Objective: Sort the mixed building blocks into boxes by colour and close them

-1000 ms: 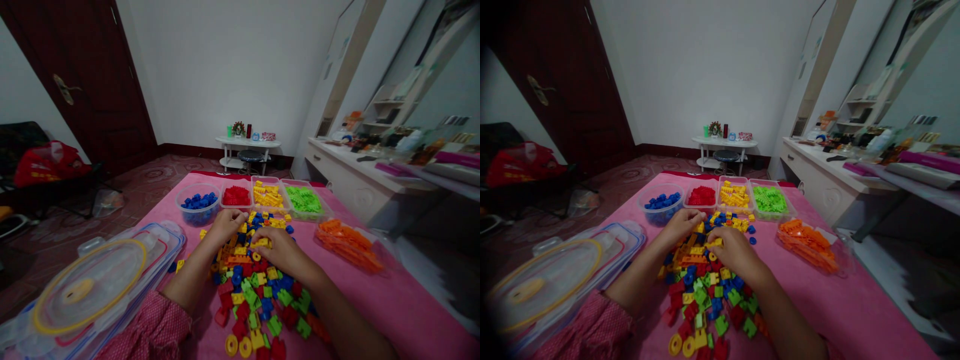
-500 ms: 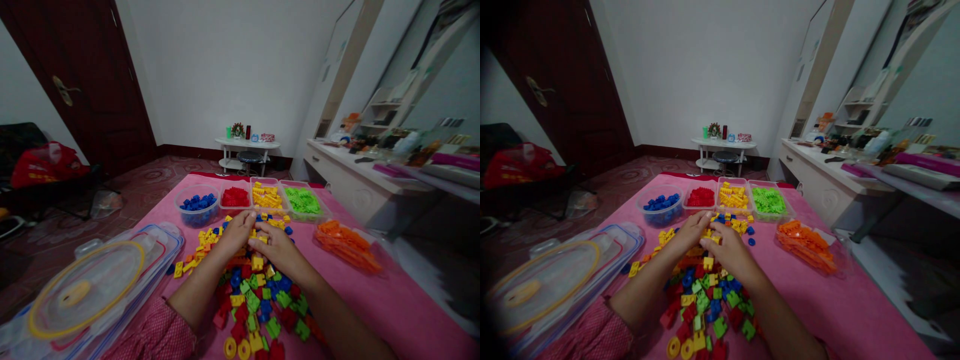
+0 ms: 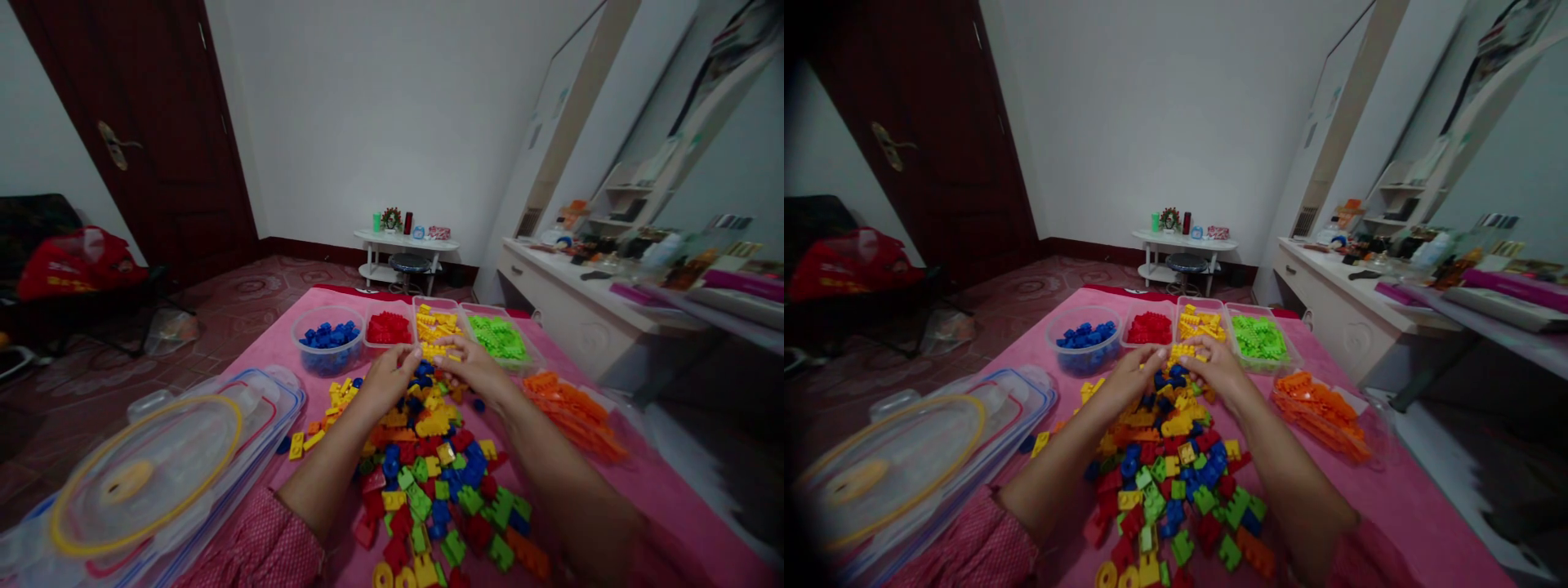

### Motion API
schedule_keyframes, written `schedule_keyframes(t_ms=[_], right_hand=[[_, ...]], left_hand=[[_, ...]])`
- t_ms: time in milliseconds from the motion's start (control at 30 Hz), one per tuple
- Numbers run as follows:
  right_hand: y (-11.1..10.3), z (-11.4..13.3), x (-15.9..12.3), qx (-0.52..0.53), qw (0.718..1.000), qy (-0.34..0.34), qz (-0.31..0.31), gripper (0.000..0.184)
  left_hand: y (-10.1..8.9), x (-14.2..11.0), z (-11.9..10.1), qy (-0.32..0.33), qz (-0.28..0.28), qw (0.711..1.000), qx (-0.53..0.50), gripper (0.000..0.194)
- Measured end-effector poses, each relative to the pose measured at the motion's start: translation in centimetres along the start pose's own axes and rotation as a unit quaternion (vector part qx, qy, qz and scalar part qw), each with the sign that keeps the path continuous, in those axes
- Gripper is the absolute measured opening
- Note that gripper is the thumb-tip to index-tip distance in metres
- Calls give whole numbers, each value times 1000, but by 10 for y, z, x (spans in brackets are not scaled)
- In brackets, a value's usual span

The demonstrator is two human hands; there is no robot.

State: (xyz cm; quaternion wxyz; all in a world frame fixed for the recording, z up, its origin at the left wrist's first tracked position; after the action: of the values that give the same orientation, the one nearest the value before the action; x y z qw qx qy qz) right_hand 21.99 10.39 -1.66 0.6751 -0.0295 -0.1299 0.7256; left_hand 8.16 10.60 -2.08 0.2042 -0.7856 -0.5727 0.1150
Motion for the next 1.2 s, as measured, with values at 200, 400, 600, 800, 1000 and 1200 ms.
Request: schedule_keyframes(t_ms=[200,400,600,800,1000,1200], right_hand=[[-57,10,54,-121,985,-16,-123,42],[-44,21,31,-322,935,-120,-88,52],[-5,-9,-27,-363,926,-62,83,23],[3,-18,-55,-400,907,-46,124,65],[19,-25,-53,-432,892,-40,125,37],[30,-24,-49,-386,915,-67,98,40]], left_hand=[[7,2,1,29,20,999,20,31],[13,-4,2,43,71,987,141,27],[-12,-7,7,11,81,965,250,21],[-34,-5,17,-25,34,941,336,34],[-14,-7,29,-17,76,914,399,31],[-4,-5,33,17,97,907,410,24]])
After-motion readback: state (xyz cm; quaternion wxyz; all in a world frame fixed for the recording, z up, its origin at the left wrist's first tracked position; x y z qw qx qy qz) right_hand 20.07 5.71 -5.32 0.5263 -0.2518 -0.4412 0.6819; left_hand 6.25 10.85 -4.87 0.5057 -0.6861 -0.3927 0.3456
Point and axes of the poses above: each hand's wrist, its own x-axis towards the middle knuckle, its own y-axis out of the palm, z = x × y, the point moved 9 cm from there along x, towards the middle knuckle, and after that the axes turned 7 degrees about -y, right-handed, at the moved point
